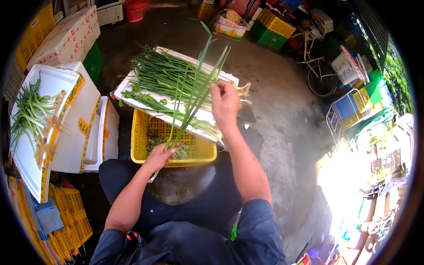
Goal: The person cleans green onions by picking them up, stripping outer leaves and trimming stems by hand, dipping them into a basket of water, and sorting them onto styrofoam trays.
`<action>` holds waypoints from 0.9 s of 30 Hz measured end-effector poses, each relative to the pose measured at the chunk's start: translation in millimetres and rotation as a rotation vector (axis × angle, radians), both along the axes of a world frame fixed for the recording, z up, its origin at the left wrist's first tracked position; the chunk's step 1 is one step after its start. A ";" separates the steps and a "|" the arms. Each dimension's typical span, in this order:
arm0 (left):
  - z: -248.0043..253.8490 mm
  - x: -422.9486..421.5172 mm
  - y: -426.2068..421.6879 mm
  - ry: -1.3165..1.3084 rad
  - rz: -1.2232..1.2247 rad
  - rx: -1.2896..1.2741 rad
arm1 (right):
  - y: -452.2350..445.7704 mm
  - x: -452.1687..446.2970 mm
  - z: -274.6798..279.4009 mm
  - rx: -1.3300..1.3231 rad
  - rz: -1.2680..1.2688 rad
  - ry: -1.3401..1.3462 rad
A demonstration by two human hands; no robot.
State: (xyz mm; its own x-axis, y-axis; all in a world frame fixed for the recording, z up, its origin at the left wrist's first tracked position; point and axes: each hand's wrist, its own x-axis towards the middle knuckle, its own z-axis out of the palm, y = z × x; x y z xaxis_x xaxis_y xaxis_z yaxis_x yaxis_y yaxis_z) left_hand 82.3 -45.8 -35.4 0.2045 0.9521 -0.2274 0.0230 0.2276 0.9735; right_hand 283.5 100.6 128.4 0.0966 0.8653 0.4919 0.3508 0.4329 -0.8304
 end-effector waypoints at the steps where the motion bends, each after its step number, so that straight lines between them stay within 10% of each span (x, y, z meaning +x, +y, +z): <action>1: -1.2 0.3 -0.1 0.017 -0.001 0.010 | -6.6 7.8 8.0 0.094 -0.060 -0.153; 4: -4.5 -0.9 -0.8 0.074 0.003 0.033 | -14.7 18.6 30.4 0.644 -0.048 -0.786; 12: -18.6 -8.2 1.1 0.267 0.012 0.109 | 3.3 89.4 45.6 0.387 0.109 -1.534; 27: -5.1 -0.2 -0.3 0.433 -0.029 0.293 | -11.6 171.6 -39.9 0.202 0.050 -1.292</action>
State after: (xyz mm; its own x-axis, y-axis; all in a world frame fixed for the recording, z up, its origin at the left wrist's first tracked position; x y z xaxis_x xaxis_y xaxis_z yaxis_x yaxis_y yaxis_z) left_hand 82.0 -46.1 -40.5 0.1779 0.9838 -0.0221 0.4401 -0.0595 0.8960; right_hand 455.1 89.0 88.5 -0.5696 0.7549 0.3252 0.8206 0.5451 0.1719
